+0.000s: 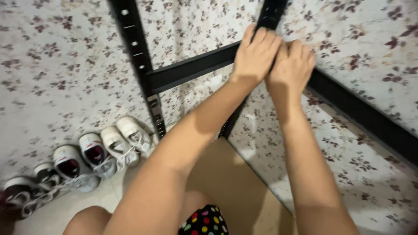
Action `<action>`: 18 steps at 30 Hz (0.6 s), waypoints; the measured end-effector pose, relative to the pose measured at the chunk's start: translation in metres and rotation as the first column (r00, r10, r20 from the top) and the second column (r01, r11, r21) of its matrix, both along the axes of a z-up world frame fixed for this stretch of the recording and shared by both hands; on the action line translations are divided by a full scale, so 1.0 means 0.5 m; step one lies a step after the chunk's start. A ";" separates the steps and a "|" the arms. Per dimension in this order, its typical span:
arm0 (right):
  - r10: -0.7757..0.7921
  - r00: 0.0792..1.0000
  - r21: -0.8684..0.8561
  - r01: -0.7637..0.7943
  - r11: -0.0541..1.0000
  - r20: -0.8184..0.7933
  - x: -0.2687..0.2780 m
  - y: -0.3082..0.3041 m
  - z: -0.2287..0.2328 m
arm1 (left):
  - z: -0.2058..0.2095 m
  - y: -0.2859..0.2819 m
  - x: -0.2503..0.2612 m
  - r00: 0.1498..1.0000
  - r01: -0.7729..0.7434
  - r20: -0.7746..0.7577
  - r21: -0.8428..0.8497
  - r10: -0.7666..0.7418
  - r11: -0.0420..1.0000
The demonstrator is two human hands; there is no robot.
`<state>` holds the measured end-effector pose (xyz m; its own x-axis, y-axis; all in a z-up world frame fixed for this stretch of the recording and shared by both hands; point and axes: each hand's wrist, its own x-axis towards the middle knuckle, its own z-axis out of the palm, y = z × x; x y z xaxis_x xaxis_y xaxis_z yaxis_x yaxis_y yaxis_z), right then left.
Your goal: The person assembles a black metal shelving unit by attaching horizontal support bars to vertical uprights and then placing a flat cardboard sheet onto the frame as a shelf. The person handles metal bars and a cardboard sheet by hand.
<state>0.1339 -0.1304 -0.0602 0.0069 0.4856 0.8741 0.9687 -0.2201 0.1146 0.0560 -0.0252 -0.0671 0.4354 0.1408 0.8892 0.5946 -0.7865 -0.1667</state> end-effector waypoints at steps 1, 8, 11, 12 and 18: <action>0.021 1.000 0.008 -0.021 1.000 -0.002 -0.002 -0.002 0.000 | 0.008 -0.004 -0.003 1.000 -0.010 -0.017 -0.004 0.010 1.000; -0.013 1.000 0.113 0.015 0.994 -0.017 -0.025 0.003 0.003 | -0.009 -0.101 -0.127 0.996 0.077 -0.045 -0.049 -0.079 0.996; -0.042 0.999 0.124 0.044 0.991 -0.020 -0.038 0.009 0.005 | -0.021 -0.124 -0.162 0.991 0.119 -0.036 -0.182 -0.128 0.976; -0.032 0.999 0.133 0.035 0.990 -0.030 -0.038 0.008 0.003 | -0.030 -0.128 -0.162 0.989 0.126 -0.046 -0.248 -0.141 0.961; -0.039 0.999 0.054 0.040 0.998 -0.017 -0.019 -0.009 0.000 | -0.081 -0.093 -0.105 0.987 0.125 0.121 -0.181 -0.104 0.976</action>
